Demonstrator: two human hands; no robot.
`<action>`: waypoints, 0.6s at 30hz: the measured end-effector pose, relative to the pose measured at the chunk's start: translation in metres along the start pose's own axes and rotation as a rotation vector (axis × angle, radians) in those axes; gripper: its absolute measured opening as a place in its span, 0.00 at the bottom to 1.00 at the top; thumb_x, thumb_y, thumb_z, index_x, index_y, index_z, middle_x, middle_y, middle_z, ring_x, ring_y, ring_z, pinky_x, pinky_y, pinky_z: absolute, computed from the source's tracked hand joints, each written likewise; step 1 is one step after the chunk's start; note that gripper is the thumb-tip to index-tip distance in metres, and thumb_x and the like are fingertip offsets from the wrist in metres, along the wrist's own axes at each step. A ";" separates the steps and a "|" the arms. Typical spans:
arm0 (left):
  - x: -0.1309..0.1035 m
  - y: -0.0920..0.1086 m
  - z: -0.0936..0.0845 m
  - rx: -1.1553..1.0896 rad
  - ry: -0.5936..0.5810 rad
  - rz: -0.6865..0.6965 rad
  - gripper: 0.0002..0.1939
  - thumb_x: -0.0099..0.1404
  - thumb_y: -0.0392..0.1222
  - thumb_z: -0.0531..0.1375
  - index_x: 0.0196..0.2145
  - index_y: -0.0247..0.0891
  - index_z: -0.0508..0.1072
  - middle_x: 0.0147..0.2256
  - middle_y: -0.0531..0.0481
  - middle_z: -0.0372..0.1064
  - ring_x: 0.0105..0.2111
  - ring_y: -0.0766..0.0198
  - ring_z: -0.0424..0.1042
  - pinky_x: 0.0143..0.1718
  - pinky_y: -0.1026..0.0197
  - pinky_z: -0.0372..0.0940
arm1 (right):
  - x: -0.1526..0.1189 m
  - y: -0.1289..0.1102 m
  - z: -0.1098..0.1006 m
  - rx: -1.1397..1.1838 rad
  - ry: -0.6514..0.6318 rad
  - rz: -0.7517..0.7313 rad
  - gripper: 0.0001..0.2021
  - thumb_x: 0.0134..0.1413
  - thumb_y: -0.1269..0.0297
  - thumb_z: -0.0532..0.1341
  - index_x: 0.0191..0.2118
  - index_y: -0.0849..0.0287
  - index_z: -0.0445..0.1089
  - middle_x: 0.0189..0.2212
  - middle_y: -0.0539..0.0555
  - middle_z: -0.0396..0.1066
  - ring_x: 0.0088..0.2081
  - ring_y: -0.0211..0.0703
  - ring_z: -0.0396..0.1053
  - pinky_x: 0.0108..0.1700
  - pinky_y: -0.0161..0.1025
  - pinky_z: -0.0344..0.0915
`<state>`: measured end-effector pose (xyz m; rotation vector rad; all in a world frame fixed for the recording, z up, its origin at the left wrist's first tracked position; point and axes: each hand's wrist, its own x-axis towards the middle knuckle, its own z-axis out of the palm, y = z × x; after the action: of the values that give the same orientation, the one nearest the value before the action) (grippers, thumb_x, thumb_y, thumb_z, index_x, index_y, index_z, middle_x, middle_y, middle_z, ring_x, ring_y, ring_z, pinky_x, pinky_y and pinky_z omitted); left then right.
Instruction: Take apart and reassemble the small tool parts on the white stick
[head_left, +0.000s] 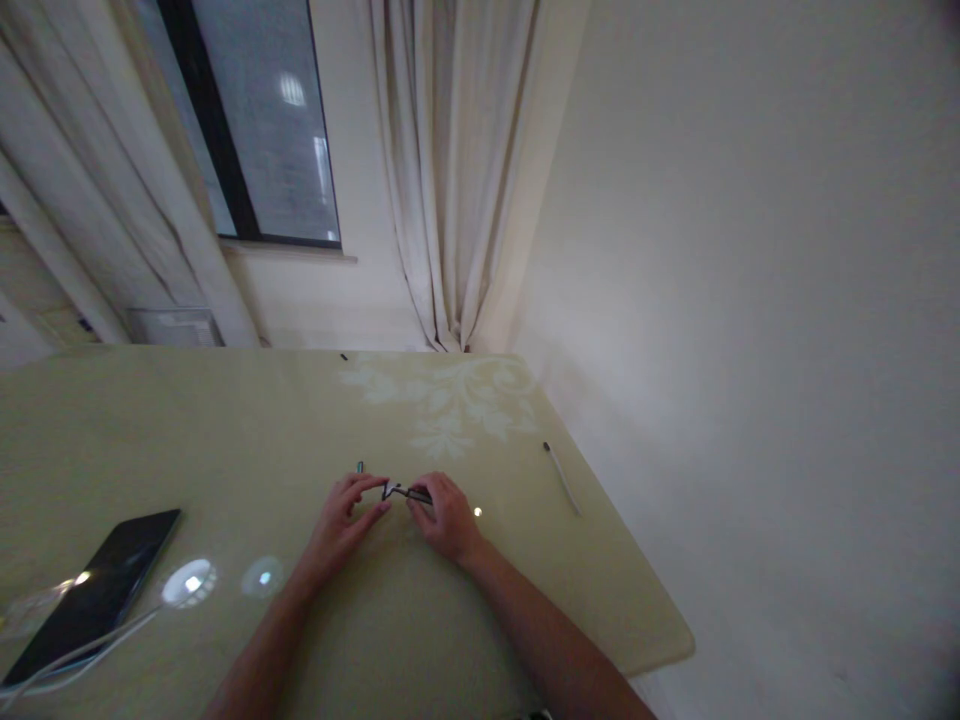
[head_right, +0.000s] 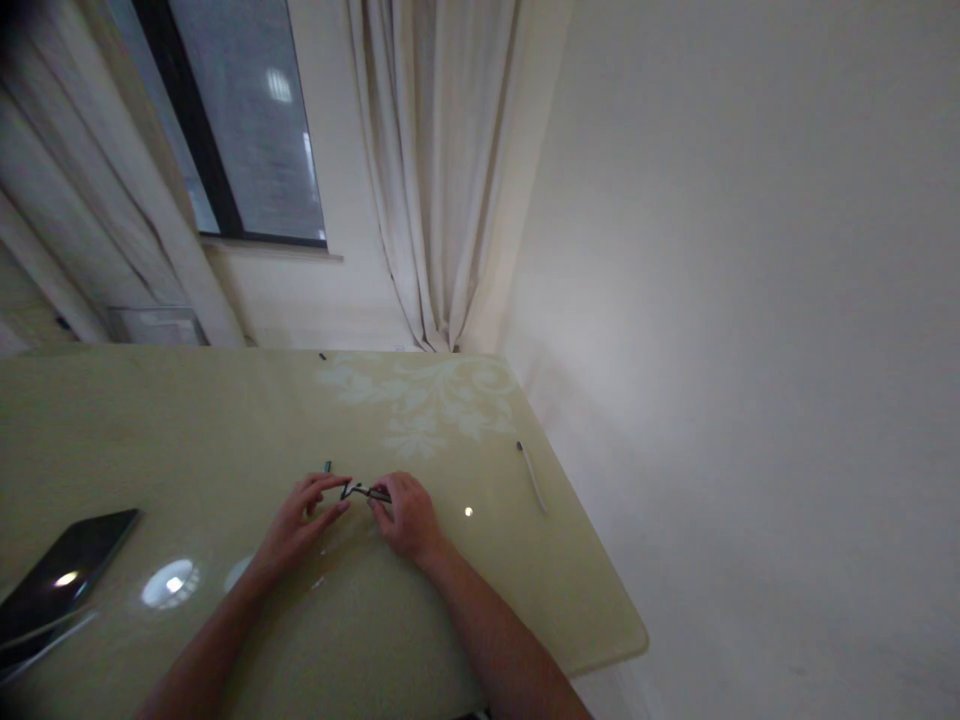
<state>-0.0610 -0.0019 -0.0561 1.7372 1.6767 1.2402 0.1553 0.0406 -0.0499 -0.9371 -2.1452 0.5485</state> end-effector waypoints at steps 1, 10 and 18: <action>0.001 0.000 0.000 0.021 0.022 -0.003 0.27 0.63 0.65 0.60 0.52 0.46 0.78 0.50 0.42 0.73 0.45 0.51 0.72 0.44 0.52 0.70 | 0.000 -0.001 0.001 -0.019 0.002 0.008 0.06 0.62 0.67 0.63 0.44 0.56 0.71 0.39 0.55 0.73 0.44 0.46 0.69 0.49 0.40 0.66; 0.008 -0.011 -0.011 0.274 0.257 -0.106 0.21 0.68 0.58 0.52 0.40 0.41 0.76 0.33 0.47 0.72 0.31 0.56 0.69 0.38 0.55 0.66 | 0.048 -0.002 0.047 -0.027 0.151 0.409 0.03 0.56 0.69 0.66 0.36 0.57 0.72 0.34 0.54 0.74 0.35 0.44 0.71 0.39 0.39 0.66; 0.005 0.001 -0.009 0.392 0.176 -0.215 0.17 0.69 0.54 0.51 0.38 0.41 0.74 0.26 0.52 0.68 0.27 0.59 0.70 0.31 0.59 0.59 | 0.080 -0.008 0.074 -0.175 0.051 0.547 0.05 0.54 0.67 0.66 0.38 0.59 0.72 0.34 0.59 0.77 0.36 0.50 0.73 0.37 0.40 0.63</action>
<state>-0.0685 -0.0002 -0.0488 1.6315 2.2687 1.0422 0.0580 0.0891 -0.0572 -1.6359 -1.9037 0.5909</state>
